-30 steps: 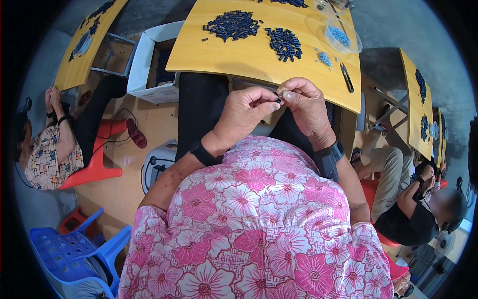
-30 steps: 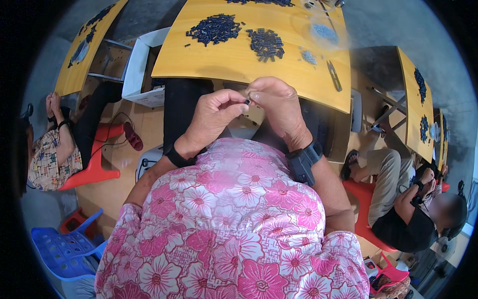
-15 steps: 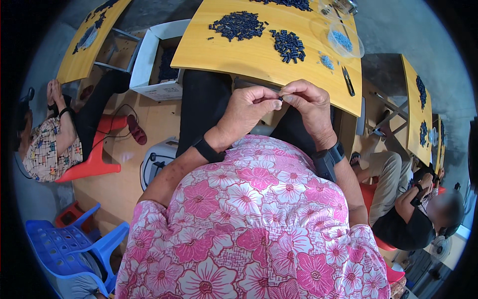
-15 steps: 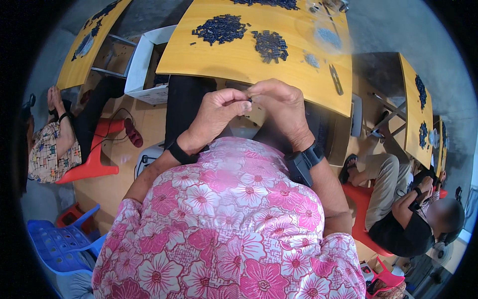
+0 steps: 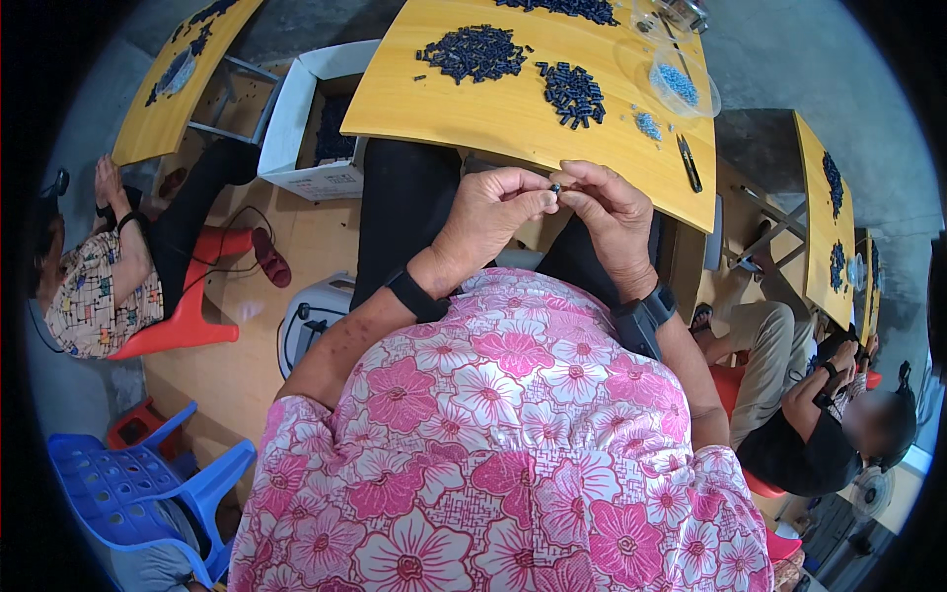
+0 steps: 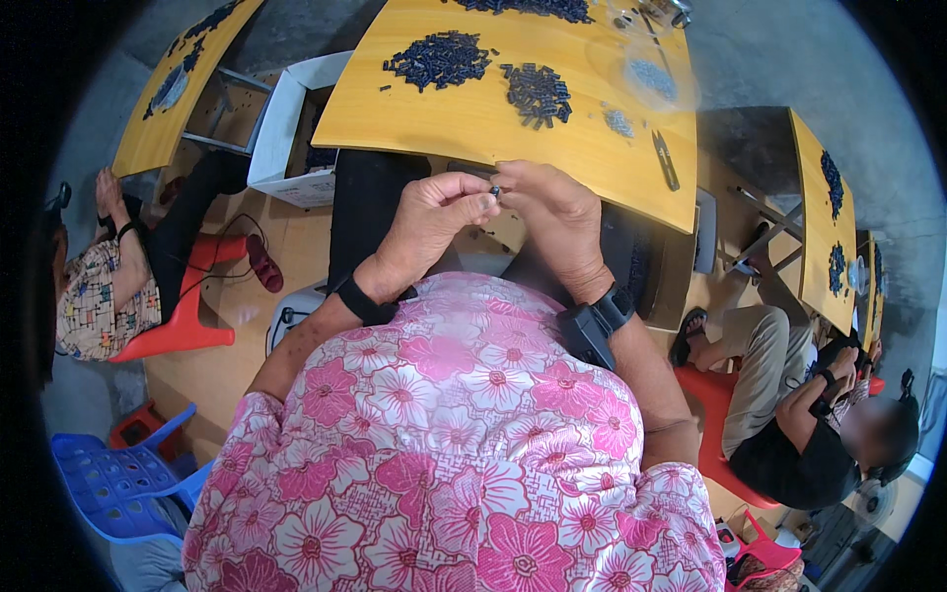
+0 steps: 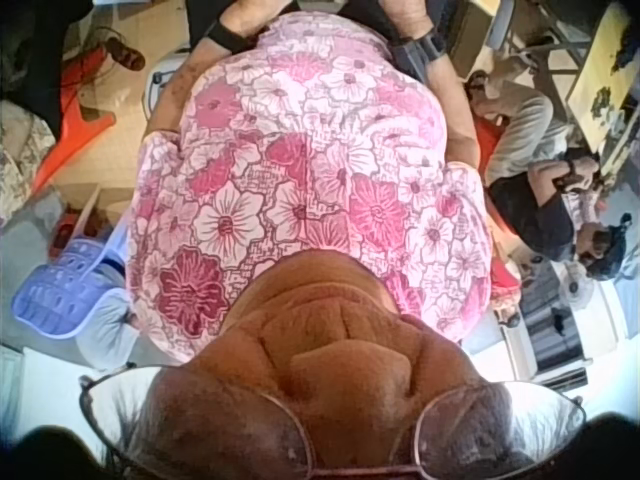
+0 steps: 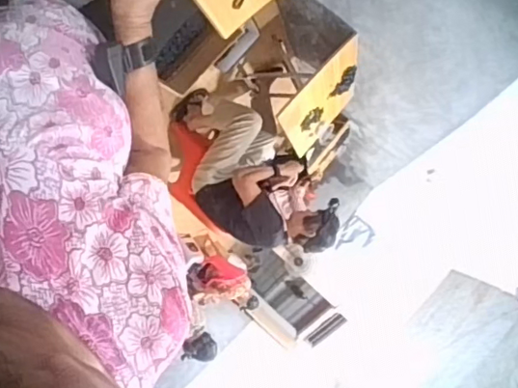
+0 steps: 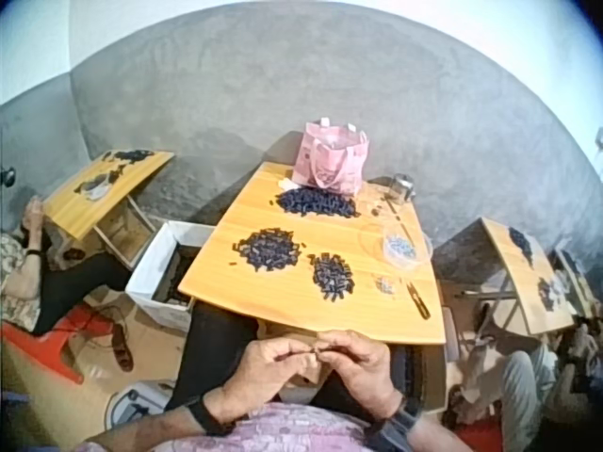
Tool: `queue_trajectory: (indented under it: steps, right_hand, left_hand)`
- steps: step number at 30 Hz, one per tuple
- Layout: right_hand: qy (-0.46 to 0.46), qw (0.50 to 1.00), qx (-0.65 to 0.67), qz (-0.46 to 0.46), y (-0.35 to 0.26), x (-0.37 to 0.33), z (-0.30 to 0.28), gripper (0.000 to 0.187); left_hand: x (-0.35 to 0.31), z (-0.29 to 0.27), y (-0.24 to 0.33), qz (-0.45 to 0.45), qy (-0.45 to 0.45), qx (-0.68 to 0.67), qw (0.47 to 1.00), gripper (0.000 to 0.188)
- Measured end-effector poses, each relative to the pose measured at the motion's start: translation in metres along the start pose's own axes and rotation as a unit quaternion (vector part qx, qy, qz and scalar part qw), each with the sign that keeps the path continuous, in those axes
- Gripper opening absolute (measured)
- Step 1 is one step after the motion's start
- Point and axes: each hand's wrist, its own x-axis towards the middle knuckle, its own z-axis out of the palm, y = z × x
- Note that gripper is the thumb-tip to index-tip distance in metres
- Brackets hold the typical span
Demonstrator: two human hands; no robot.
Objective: Sorting small blue plastic components and assembling them onto metal stems at a workspace.
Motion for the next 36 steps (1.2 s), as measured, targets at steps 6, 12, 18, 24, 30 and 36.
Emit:
queue_trajectory:
  steps: [6, 12, 18, 24, 30, 36]
  right_hand:
    - [-0.038, 0.991, -0.112, -0.064, 0.001, 0.001, -0.007, 0.021]
    - [-0.020, 0.996, -0.080, -0.022, 0.007, 0.003, -0.002, 0.019]
    - [-0.045, 0.993, -0.099, -0.046, 0.009, 0.013, 0.000, 0.019]
    - [-0.085, 0.957, -0.246, -0.130, 0.009, 0.024, 0.001, 0.018]
    - [-0.106, 0.981, -0.152, -0.057, 0.009, 0.031, -0.003, 0.018]
    - [-0.036, 0.997, -0.072, 0.021, 0.015, 0.035, 0.003, 0.017]
  left_hand:
    - [0.000, 0.000, -0.001, -0.009, 0.001, -0.012, 1.000, 0.019]
    - [0.002, -0.003, -0.005, -0.033, 0.014, -0.032, 0.999, 0.020]
    - [0.007, -0.008, -0.010, -0.035, 0.027, -0.042, 0.998, 0.018]
    - [0.010, -0.013, -0.014, -0.051, 0.045, -0.020, 0.998, 0.017]
    - [0.013, -0.015, -0.008, 0.001, 0.029, 0.008, 1.000, 0.016]
    - [0.023, -0.021, -0.007, -0.001, 0.027, -0.016, 0.999, 0.017]
